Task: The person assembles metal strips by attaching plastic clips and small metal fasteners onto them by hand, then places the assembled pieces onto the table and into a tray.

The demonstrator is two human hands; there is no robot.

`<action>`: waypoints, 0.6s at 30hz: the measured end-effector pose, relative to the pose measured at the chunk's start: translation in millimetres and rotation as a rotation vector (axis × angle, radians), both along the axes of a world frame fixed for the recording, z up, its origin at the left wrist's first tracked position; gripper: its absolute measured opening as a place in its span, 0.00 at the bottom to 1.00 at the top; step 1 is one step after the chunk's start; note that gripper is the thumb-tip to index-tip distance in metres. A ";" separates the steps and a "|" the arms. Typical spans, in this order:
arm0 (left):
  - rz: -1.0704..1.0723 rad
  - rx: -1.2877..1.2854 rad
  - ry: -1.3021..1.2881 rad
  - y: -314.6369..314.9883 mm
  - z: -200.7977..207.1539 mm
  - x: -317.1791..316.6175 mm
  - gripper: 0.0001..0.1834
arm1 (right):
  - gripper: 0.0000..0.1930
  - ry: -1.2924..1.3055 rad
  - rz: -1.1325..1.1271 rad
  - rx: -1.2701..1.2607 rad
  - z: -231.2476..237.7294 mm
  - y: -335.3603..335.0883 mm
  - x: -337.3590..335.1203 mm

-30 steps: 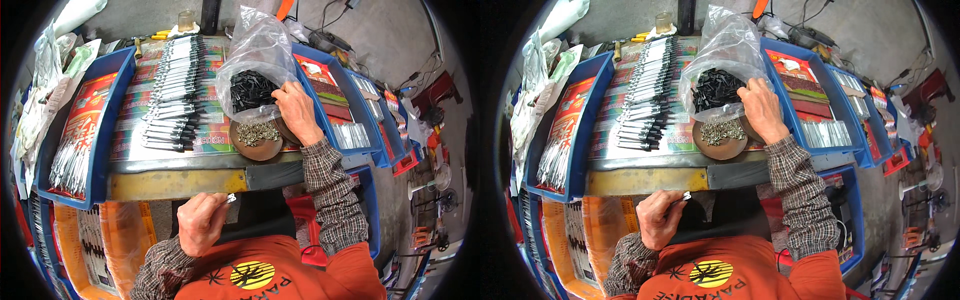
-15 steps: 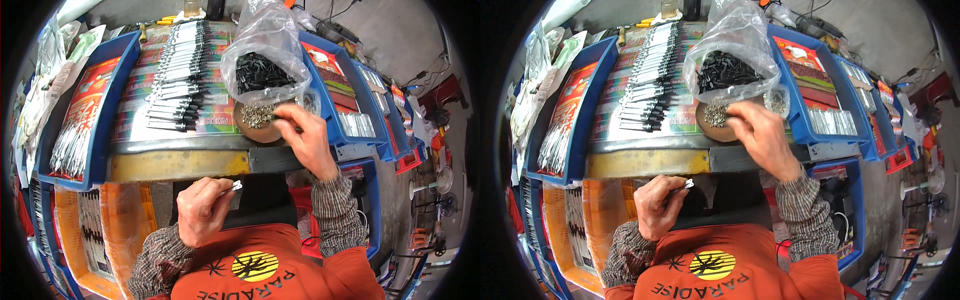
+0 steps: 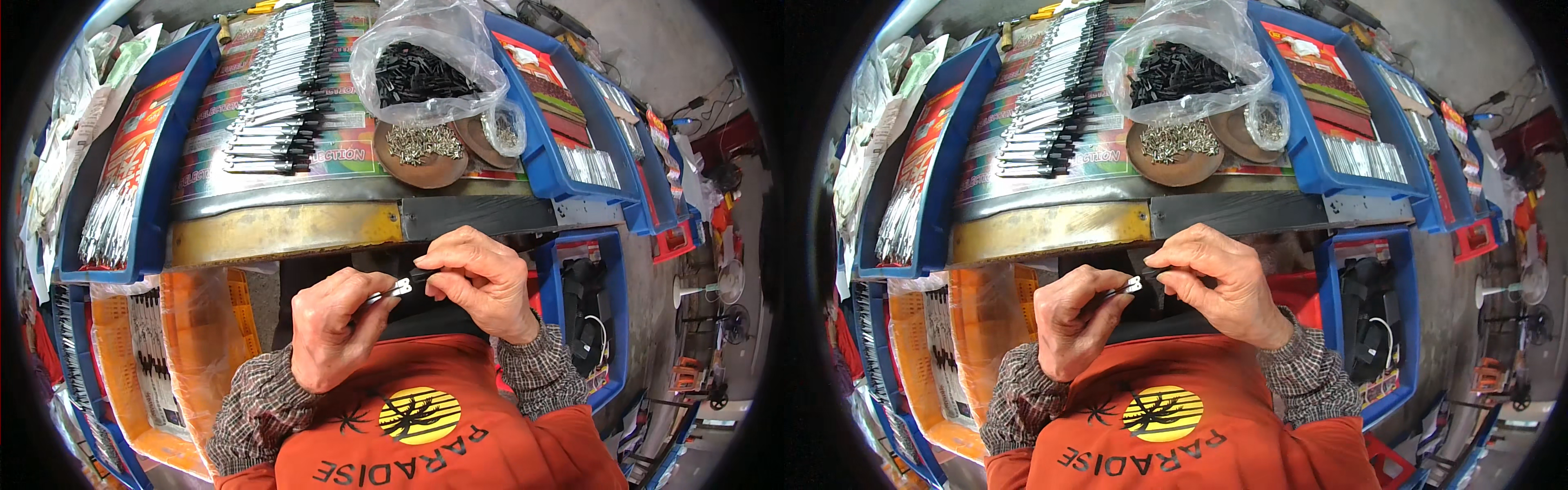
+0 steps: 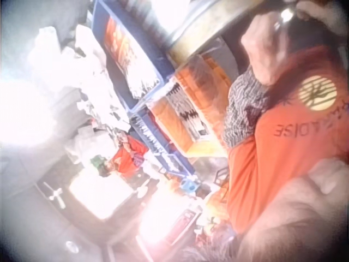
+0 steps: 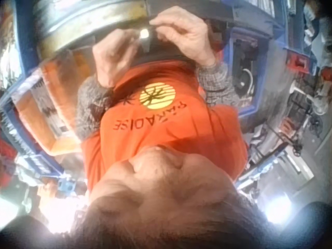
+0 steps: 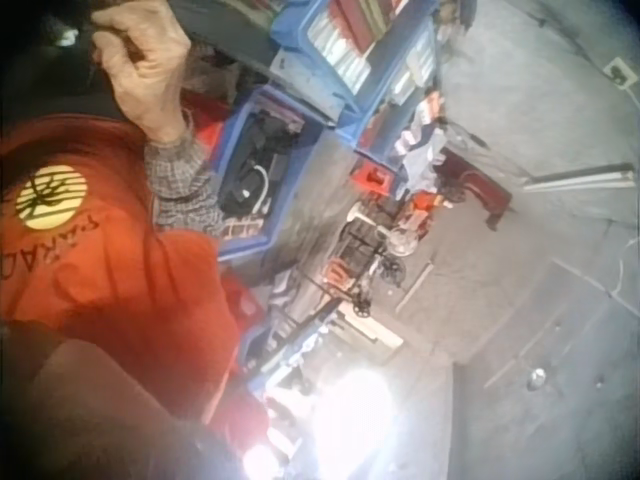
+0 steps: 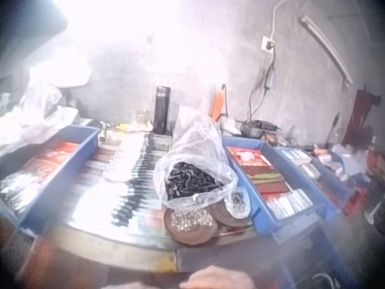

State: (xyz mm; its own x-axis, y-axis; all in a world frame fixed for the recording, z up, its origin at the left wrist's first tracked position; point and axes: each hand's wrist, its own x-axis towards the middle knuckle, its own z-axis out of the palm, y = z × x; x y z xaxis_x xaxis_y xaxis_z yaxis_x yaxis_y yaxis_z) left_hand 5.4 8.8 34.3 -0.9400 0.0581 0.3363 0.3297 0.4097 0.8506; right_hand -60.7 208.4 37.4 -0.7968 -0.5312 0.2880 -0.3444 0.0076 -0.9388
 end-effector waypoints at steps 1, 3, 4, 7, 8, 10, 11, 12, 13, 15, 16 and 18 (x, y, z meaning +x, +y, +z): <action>-0.003 0.004 0.006 0.9 -1.1 0.3 0.10 | 0.11 0.028 -0.007 0.018 -1.2 0.2 1.0; -0.008 -0.010 0.002 1.7 -1.8 0.5 0.10 | 0.12 0.053 -0.015 0.035 -2.8 0.5 3.1; -0.011 -0.023 0.001 1.8 -1.6 0.6 0.10 | 0.13 0.030 -0.028 0.030 -2.4 0.4 4.7; -0.015 -0.023 0.024 2.4 -4.2 0.0 0.10 | 0.14 0.007 -0.026 0.022 -3.0 1.3 5.9; -0.015 -0.023 0.022 2.8 -5.1 -0.3 0.10 | 0.14 0.009 -0.011 0.019 -3.3 1.5 5.5; -0.014 -0.024 0.058 3.5 -6.7 -1.0 0.11 | 0.14 0.012 0.002 0.017 -5.7 1.6 4.7; -0.014 -0.023 0.055 3.4 -6.4 -1.2 0.11 | 0.13 0.017 0.014 0.014 -6.6 1.6 4.4; -0.018 -0.030 0.049 3.2 -5.3 -1.2 0.11 | 0.13 0.015 0.014 0.015 -6.8 1.0 4.3; -0.024 -0.035 0.044 3.4 -5.3 -1.3 0.11 | 0.12 0.007 0.021 0.002 -7.2 0.3 4.3; -0.029 -0.035 0.041 4.0 -6.2 -1.2 0.11 | 0.11 -0.001 0.027 -0.010 -7.4 -0.1 4.0; -0.031 -0.037 0.039 3.9 -6.2 -0.5 0.12 | 0.11 -0.016 0.043 -0.005 -7.1 -0.6 3.7; -0.029 -0.038 0.045 3.9 -7.2 0.7 0.12 | 0.11 -0.032 0.060 -0.001 -7.3 -0.7 2.1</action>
